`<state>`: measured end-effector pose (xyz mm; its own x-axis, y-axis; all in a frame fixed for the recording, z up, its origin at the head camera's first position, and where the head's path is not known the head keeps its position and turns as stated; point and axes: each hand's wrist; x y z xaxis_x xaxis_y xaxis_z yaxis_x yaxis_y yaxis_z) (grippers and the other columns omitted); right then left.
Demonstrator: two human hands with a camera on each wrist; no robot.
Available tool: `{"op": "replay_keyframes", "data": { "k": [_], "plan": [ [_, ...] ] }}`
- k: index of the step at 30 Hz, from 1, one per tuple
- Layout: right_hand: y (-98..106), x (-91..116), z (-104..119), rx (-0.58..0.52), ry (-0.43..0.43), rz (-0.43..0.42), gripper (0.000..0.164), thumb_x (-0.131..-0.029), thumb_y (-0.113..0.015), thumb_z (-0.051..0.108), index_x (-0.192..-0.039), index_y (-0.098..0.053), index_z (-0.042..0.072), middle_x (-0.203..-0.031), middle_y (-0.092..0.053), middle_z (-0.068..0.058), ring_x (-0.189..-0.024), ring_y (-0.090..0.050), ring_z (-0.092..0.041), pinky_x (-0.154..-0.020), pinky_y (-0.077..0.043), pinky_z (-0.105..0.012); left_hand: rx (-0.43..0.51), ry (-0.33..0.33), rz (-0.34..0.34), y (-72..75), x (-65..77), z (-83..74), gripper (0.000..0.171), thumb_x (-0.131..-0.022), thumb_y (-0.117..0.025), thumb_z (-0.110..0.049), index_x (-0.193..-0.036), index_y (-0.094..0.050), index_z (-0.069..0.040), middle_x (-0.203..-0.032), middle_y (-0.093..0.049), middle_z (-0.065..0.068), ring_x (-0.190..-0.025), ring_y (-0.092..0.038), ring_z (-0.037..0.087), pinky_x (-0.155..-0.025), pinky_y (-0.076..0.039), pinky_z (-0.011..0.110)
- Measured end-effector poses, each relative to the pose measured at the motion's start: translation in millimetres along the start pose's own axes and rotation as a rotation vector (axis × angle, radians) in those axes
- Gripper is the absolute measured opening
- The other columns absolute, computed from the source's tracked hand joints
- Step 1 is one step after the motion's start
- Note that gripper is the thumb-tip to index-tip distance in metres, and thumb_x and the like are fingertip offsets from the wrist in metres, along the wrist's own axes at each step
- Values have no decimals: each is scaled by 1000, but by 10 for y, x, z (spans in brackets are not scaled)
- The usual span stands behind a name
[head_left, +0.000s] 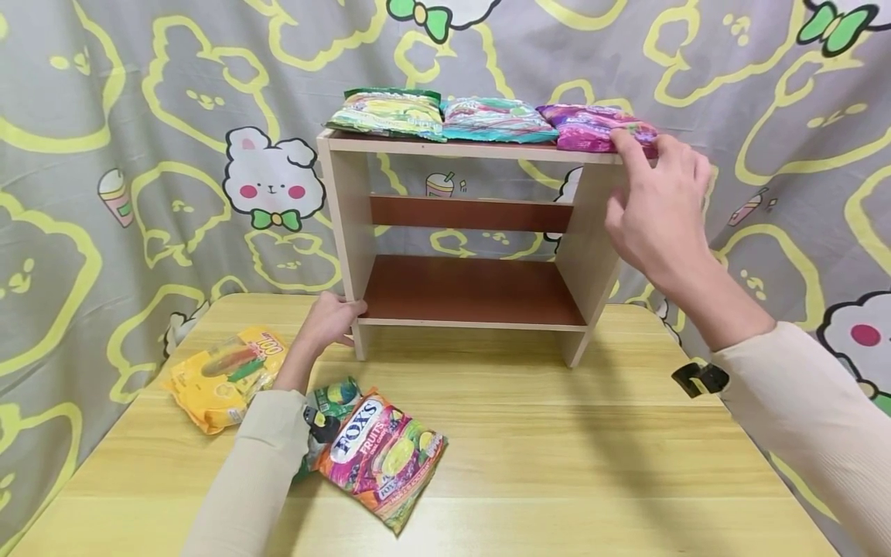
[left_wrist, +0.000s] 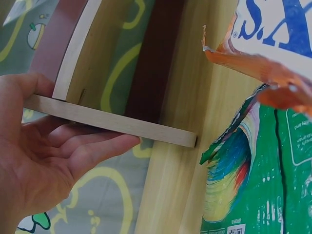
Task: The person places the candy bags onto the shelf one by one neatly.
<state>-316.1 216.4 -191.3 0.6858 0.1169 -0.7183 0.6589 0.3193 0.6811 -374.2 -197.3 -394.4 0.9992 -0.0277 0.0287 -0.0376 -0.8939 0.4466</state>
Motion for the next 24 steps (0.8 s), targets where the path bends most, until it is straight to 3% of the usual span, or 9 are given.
{"op": "replay_keyframes", "data": {
  "k": [4, 12, 24],
  "plan": [
    [-19, -28, -6, -6, 1, -5, 62, -93, -48, 6, -154, -42, 16, -143, -40, -34, -136, -34, -48, -120, -13, -55, 6, -1, 4, -4, -3, 3, 50, -98, -54, -27, -130, -59, 11, -126, -63, 33, -110, -66, 44, -72, -64, 45],
    [-70, -55, -52, -44, -11, 3, 68, -90, -50, 4, -155, -40, 18, -147, -37, -32, -142, -30, -44, -124, -9, -52, 6, -1, 1, -6, -6, -1, 49, -98, -54, -27, -129, -60, 10, -124, -63, 31, -104, -67, 38, -71, -64, 45],
    [-203, -33, -95, -93, 5, -38, 79, -84, -52, -1, -158, -35, 19, -153, -32, -27, -144, -26, -41, -120, -19, -55, 9, -1, -3, -8, -16, 12, 49, -98, -55, -26, -130, -59, 10, -124, -63, 31, -103, -67, 36, -72, -64, 47]
  ]
}}
Point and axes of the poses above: each hand's wrist, its own x-axis away from the middle knuckle, its own y-axis out of the back of the hand, z = x × y
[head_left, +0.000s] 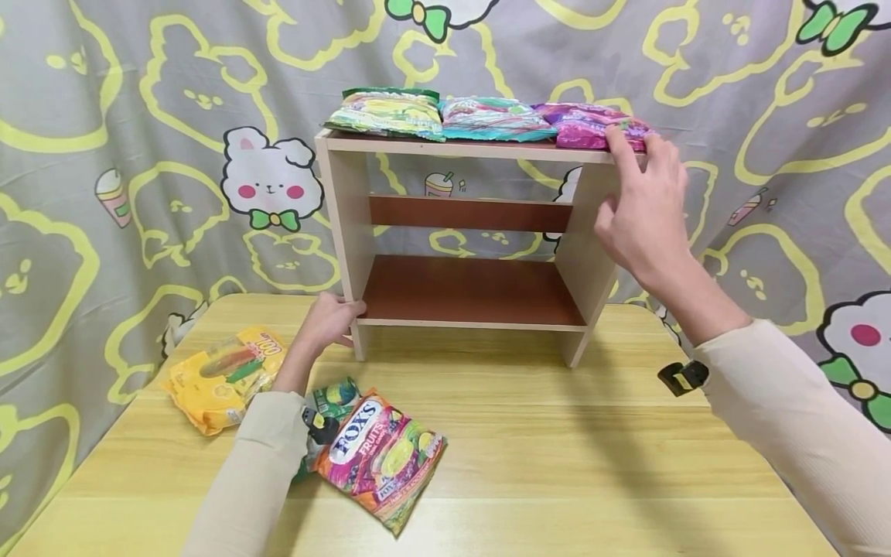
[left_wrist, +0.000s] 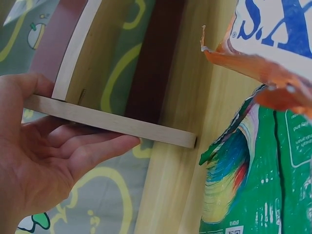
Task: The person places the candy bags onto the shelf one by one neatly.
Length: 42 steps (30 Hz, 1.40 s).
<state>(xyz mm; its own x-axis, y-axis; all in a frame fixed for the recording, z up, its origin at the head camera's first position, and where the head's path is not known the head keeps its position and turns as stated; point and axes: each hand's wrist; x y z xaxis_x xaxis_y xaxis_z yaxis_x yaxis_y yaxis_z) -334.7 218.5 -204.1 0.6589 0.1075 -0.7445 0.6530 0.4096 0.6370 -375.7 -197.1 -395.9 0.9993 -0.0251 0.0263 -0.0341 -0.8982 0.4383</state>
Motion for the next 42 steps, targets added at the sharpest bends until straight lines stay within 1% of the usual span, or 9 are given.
{"op": "replay_keyframes", "data": {
  "k": [14, 21, 26, 31, 32, 34, 36, 40, 42],
  "plan": [
    [-42, 82, -93, -6, 51, -6, 84, -82, -54, -3, -160, -31, 18, -153, -31, -26, -145, -23, -39, -122, -17, -56, 12, 5, 2, -19, 10, 14, 50, -98, -54, -26, -131, -58, 11, -127, -62, 32, -115, -63, 46, -70, -64, 44],
    [-54, 110, -133, -7, 75, -28, 87, -80, -53, -6, -160, -31, 19, -152, -32, -25, -144, -25, -40, -122, -19, -54, 20, 5, 6, -15, 9, 13, 51, -98, -54, -27, -132, -57, 11, -126, -62, 32, -115, -63, 46, -71, -64, 46],
    [-41, 154, -127, -26, 77, -36, 83, -82, -52, -7, -160, -33, 17, -147, -35, -25, -145, -25, -39, -118, -27, -57, 14, 3, 5, -8, 15, 24, 51, -98, -55, -28, -132, -57, 10, -125, -63, 31, -112, -64, 42, -73, -64, 47],
    [0, 264, -125, -63, 35, -19, 78, -87, -52, -3, -160, -33, 18, -153, -36, -19, -145, -30, -37, -100, -42, -66, 5, 1, 5, -3, 20, 18, 51, -99, -55, -28, -132, -57, 10, -126, -62, 31, -112, -64, 41, -73, -64, 45],
    [9, 288, -127, -69, 16, -11, 77, -89, -52, -2, -160, -31, 18, -157, -36, -18, -145, -31, -38, -100, -42, -68, 5, 1, 5, -3, 21, 15, 50, -99, -55, -28, -132, -57, 10, -125, -62, 31, -111, -64, 41, -72, -64, 45],
    [21, 355, -135, -70, -23, 1, 73, -94, -51, 3, -161, -27, 16, -155, -41, -20, -134, -43, -44, -92, -43, -71, 3, 0, 2, -3, 20, 12, 50, -99, -55, -28, -131, -58, 10, -125, -63, 31, -110, -65, 40, -72, -64, 45],
    [17, 427, -168, -69, -51, -9, 67, -98, -50, 9, -160, -27, 11, -147, -52, -24, -112, -57, -50, -81, -46, -68, 3, 0, 1, -3, 21, 9, 50, -99, -55, -28, -131, -58, 10, -125, -63, 31, -111, -65, 40, -72, -64, 44],
    [-18, 577, -291, -73, -108, -36, 52, -102, -48, 19, -151, -39, 2, -105, -72, -28, -72, -63, -51, -65, -45, -59, 0, 0, -1, -1, 24, 5, 50, -99, -55, -28, -132, -58, 10, -126, -63, 31, -110, -65, 41, -71, -64, 44],
    [-43, 639, -365, -75, -129, -35, 47, -103, -48, 22, -144, -45, 0, -91, -73, -27, -73, -66, -49, -66, -46, -58, -1, -2, -1, 0, 28, 1, 50, -99, -55, -28, -132, -58, 10, -125, -63, 31, -107, -67, 38, -71, -64, 44]
  ]
}}
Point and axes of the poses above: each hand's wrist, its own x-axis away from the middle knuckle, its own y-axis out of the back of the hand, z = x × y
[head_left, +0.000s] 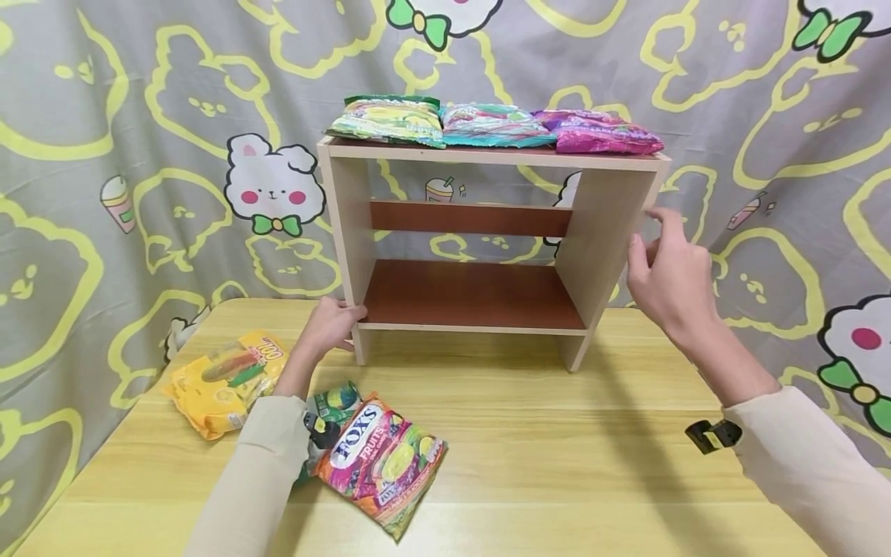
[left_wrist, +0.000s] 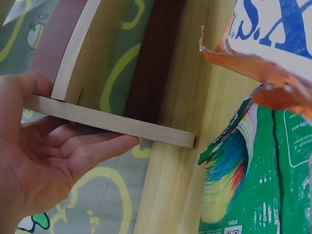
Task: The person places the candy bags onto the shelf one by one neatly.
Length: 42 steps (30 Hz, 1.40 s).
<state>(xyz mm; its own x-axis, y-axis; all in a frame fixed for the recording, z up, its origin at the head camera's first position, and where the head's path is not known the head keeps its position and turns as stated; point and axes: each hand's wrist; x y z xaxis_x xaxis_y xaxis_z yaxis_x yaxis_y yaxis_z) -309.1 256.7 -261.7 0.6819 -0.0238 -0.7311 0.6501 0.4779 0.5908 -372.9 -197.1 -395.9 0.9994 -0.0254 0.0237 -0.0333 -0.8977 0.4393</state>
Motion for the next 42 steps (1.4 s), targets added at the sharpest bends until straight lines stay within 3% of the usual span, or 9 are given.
{"op": "replay_keyframes", "data": {
  "k": [6, 13, 18, 25, 30, 36, 42],
  "plan": [
    [-129, 170, -230, -17, -82, 58, 46, -102, -53, 29, -131, -51, -5, -87, -74, -25, -81, -69, -46, -75, -48, -58, -4, 7, -4, 0, 0, -4, 48, -98, -55, -28, -127, -61, 10, -121, -65, 30, -97, -67, 30, -72, -64, 45],
    [-404, 378, -423, -37, -204, 159, 51, -100, -54, 33, -131, -49, -7, -98, -72, -29, -102, -63, -55, -85, -46, -63, -13, 19, -7, -9, -8, 12, 49, -98, -55, -28, -129, -59, 9, -123, -64, 30, -101, -68, 34, -71, -64, 44],
    [-583, 539, -495, -70, -289, 252, 57, -101, -51, 39, -133, -48, -8, -107, -72, -29, -112, -60, -53, -93, -42, -63, -12, 20, -7, -17, -17, 17, 48, -98, -55, -29, -127, -61, 9, -122, -65, 30, -101, -69, 37, -70, -64, 45],
    [-754, 693, -570, -108, -343, 358, 60, -104, -45, 42, -135, -47, -9, -113, -71, -29, -107, -67, -47, -83, -52, -54, -6, 24, 2, -25, -23, 13, 50, -99, -56, -30, -130, -59, 9, -125, -64, 30, -109, -67, 42, -71, -64, 44],
    [-828, 734, -597, -129, -385, 399, 59, -105, -43, 42, -135, -49, -9, -119, -68, -31, -111, -66, -48, -84, -55, -53, 0, 18, 10, -21, -16, 1, 51, -99, -55, -29, -132, -57, 9, -128, -63, 31, -111, -66, 44, -71, -64, 44],
    [-911, 758, -621, -142, -398, 400, 51, -105, -44, 40, -125, -56, -5, -121, -68, -31, -109, -67, -47, -77, -56, -42, -5, 30, 12, -4, -14, 4, 51, -99, -55, -29, -133, -56, 10, -128, -62, 32, -112, -66, 46, -71, -64, 44],
    [-1023, 807, -684, -127, -421, 380, 49, -104, -45, 40, -113, -59, -6, -115, -70, -31, -96, -67, -42, -68, -49, -34, -11, 34, 12, 4, -14, 2, 51, -99, -55, -29, -133, -57, 10, -129, -62, 31, -114, -64, 47, -71, -64, 43]
  ]
}}
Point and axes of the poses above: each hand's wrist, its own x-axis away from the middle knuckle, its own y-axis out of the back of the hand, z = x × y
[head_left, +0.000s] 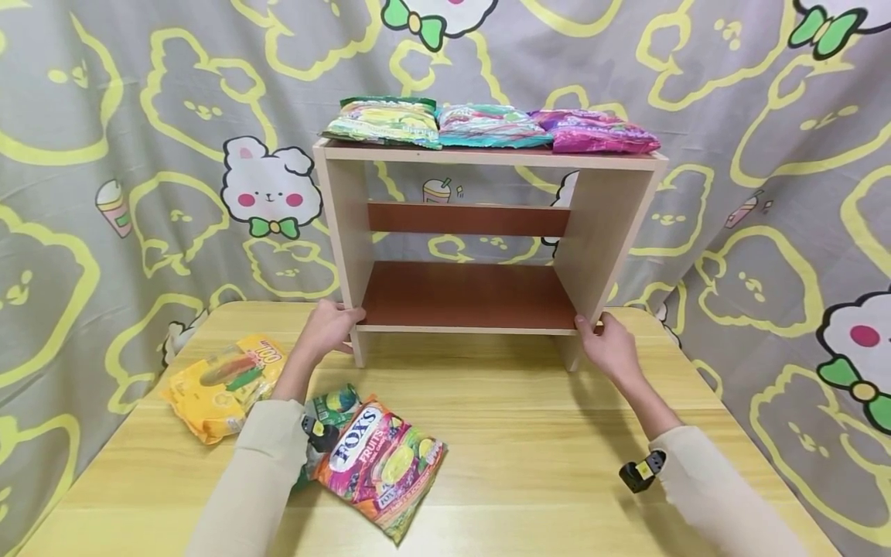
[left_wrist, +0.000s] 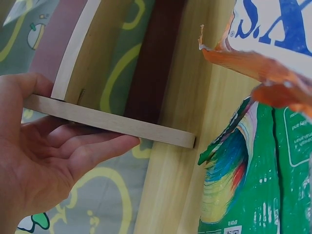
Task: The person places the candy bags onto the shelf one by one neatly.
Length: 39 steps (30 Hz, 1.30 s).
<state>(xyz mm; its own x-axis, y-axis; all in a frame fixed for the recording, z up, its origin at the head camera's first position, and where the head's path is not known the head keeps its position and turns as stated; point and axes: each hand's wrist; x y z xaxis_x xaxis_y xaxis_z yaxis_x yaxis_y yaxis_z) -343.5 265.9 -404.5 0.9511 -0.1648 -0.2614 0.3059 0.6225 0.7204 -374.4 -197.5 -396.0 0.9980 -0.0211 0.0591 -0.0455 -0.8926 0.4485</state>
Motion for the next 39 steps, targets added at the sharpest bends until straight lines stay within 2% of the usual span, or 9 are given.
{"op": "replay_keyframes", "data": {
  "k": [7, 10, 14, 17, 23, 31, 35, 39],
  "plan": [
    [-28, 7, -6, -36, -52, 46, 54, -105, -42, 42, -125, -58, -6, -127, -64, -33, -110, -64, -46, -81, -53, -46, 1, 3, 0, -15, 1, -6, 51, -99, -55, -29, -133, -57, 9, -129, -62, 31, -113, -65, 46, -71, -64, 43],
    [-19, -2, 17, -57, -72, 78, 53, -105, -41, 43, -122, -60, -4, -113, -69, -30, -99, -66, -42, -75, -52, -42, -1, 4, 0, -9, 6, -6, 52, -99, -54, -29, -135, -55, 9, -131, -61, 31, -114, -65, 46, -71, -64, 43],
    [-2, -28, 47, -85, -98, 109, 51, -104, -42, 43, -112, -64, -2, -82, -68, -17, -73, -62, -24, -61, -45, -32, 0, 7, 0, -7, 13, -10, 53, -99, -54, -30, -135, -55, 8, -131, -61, 30, -115, -64, 46, -71, -64, 43],
    [14, -50, 56, -87, -97, 109, 50, -104, -45, 41, -106, -68, -4, -76, -69, -15, -68, -64, -21, -59, -44, -30, -6, 9, -6, -9, 21, -15, 52, -99, -54, -31, -134, -56, 8, -131, -61, 30, -114, -65, 45, -72, -64, 43],
    [28, -83, 34, -83, -106, 96, 48, -102, -49, 38, -104, -72, -4, -75, -71, -14, -73, -74, -30, -61, -48, -28, -25, 7, -8, -5, 19, -8, 52, -99, -53, -31, -133, -58, 8, -131, -61, 30, -111, -67, 44, -72, -64, 43],
    [10, -101, 35, -90, -138, 78, 46, -100, -51, 37, -97, -74, -3, -72, -71, -12, -75, -73, -30, -62, -47, -29, -21, -4, -9, -1, 10, 8, 51, -100, -52, -30, -133, -57, 9, -130, -62, 30, -110, -68, 43, -72, -64, 43],
    [34, -98, 50, -89, -157, 82, 45, -100, -51, 36, -99, -74, -3, -75, -72, -14, -77, -73, -33, -64, -47, -29, -15, -6, -4, -10, 17, 3, 52, -100, -52, -30, -134, -57, 9, -130, -62, 31, -113, -66, 47, -71, -64, 43],
    [48, -102, 69, -85, -161, 88, 44, -100, -52, 35, -102, -75, -2, -80, -73, -16, -76, -74, -30, -65, -48, -29, -16, -7, -8, -9, 8, 4, 51, -99, -53, -31, -131, -59, 9, -130, -62, 31, -109, -68, 44, -70, -64, 42]
  ]
}}
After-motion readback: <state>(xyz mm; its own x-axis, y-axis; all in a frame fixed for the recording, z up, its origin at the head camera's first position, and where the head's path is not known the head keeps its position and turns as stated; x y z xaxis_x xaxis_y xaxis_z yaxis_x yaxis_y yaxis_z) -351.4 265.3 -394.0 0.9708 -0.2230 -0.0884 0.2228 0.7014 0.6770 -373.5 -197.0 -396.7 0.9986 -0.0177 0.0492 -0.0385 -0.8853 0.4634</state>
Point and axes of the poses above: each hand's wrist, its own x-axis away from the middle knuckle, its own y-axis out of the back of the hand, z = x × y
